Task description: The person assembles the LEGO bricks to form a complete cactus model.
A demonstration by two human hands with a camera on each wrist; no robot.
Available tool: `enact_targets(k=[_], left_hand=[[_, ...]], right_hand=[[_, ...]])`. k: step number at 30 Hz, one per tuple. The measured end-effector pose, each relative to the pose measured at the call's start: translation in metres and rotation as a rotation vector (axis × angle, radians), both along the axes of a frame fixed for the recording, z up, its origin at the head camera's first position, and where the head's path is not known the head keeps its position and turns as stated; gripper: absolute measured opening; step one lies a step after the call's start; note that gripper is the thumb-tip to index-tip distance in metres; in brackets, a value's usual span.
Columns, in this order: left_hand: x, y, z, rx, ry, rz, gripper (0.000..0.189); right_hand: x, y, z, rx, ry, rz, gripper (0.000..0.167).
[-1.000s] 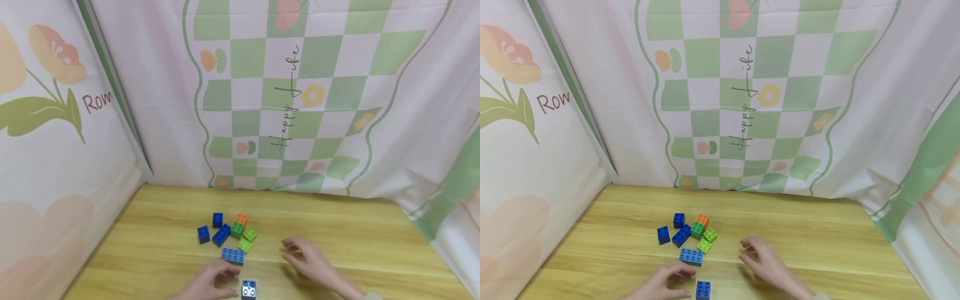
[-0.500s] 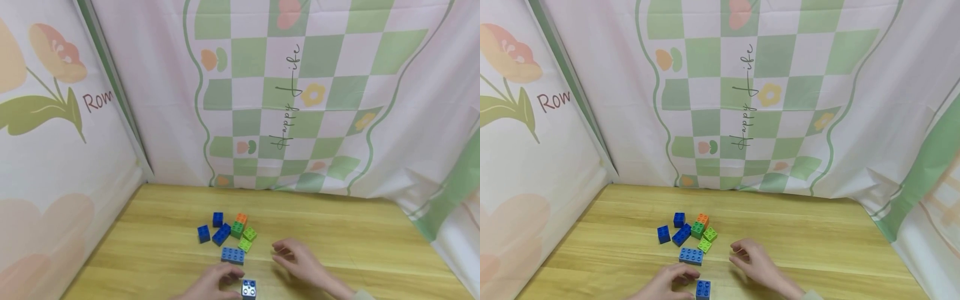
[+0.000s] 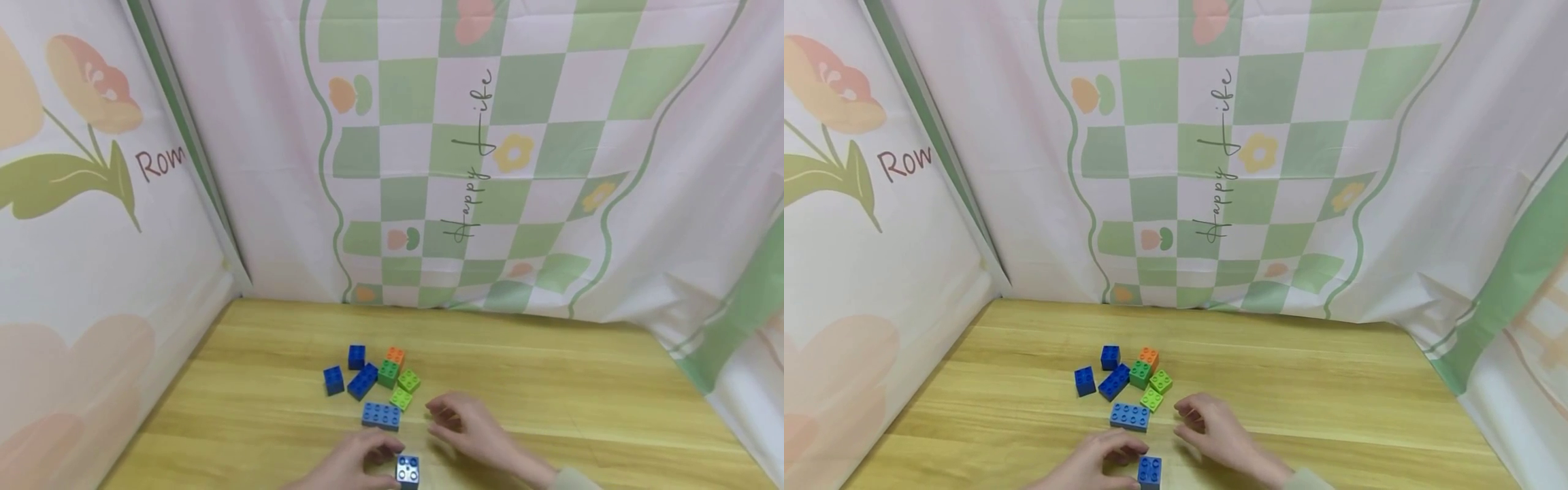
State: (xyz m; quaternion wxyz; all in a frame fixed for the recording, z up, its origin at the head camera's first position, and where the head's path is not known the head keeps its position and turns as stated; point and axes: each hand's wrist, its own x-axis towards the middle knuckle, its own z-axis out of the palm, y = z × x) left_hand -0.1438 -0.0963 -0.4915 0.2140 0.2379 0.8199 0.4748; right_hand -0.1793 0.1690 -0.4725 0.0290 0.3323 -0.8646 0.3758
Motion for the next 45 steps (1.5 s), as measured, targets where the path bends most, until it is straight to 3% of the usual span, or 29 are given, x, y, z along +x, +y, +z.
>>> enact_targets(k=[10,17,26,32,45], left_hand=[[-0.001,0.001,-0.002,-0.002,0.021,-0.011,0.04],[-0.002,0.001,0.002,0.025,-0.038,-0.019,0.036],[-0.001,0.0,0.0,0.025,-0.041,-0.029,0.034],[0.0,0.0,-0.001,0.034,-0.083,-0.012,0.031],[0.0,-0.001,0.0,0.065,-0.05,-0.014,0.031]], right_hand=[[-0.002,-0.014,-0.001,-0.01,-0.025,0.02,0.032],[-0.004,-0.023,-0.001,0.004,-0.05,0.018,0.032],[-0.008,-0.035,-0.005,-0.001,-0.068,0.047,0.03],[-0.008,-0.042,-0.004,0.008,-0.114,0.017,0.032],[-0.01,-0.051,-0.004,0.052,-0.113,-0.059,0.032]])
